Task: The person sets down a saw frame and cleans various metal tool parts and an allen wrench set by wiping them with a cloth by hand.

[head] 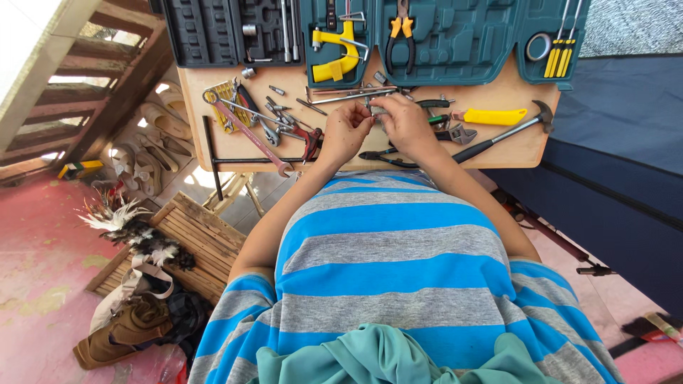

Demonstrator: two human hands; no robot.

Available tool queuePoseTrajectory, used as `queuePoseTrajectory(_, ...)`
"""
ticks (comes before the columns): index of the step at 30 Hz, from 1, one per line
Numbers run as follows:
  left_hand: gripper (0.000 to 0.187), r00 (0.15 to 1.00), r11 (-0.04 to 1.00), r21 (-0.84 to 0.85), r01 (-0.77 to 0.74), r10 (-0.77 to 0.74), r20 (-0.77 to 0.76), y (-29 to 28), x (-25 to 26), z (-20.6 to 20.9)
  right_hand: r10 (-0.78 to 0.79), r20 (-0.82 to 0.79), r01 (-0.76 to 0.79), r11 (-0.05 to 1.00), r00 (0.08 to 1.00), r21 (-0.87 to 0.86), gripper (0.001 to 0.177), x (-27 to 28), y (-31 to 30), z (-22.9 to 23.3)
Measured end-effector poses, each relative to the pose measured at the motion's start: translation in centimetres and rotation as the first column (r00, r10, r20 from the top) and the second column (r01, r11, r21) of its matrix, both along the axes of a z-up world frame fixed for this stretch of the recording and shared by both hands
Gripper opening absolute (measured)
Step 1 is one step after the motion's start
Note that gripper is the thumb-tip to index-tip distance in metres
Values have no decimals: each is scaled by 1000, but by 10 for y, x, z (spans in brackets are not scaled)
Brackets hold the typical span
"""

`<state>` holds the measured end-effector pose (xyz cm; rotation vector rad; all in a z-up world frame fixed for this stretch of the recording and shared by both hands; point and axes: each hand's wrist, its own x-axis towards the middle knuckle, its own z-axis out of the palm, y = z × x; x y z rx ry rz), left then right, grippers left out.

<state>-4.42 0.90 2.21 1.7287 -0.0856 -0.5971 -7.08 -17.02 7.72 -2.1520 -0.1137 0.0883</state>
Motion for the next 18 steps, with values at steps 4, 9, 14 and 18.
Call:
queuePoseTrajectory(4,11,940,972,-226,-60,-21,-340,-2,10,1,-4,130,24,988,992,-153,27,4,2,15)
queuePoseTrajectory(9,7,946,997,-36,74,-58,318,-3,16,38,-145,1,143,978,989,150,16,10,-12,-14)
queuePoseTrajectory(14,5,660,984,109,144,-177,730,2,37,60,-39,-465,380,638,885,670,16,19,-13,-28)
queuePoseTrajectory(18,17,983,977,-201,74,-105,-151,-5,38,36,-113,222,138,986,968,-97,14,14,-4,15)
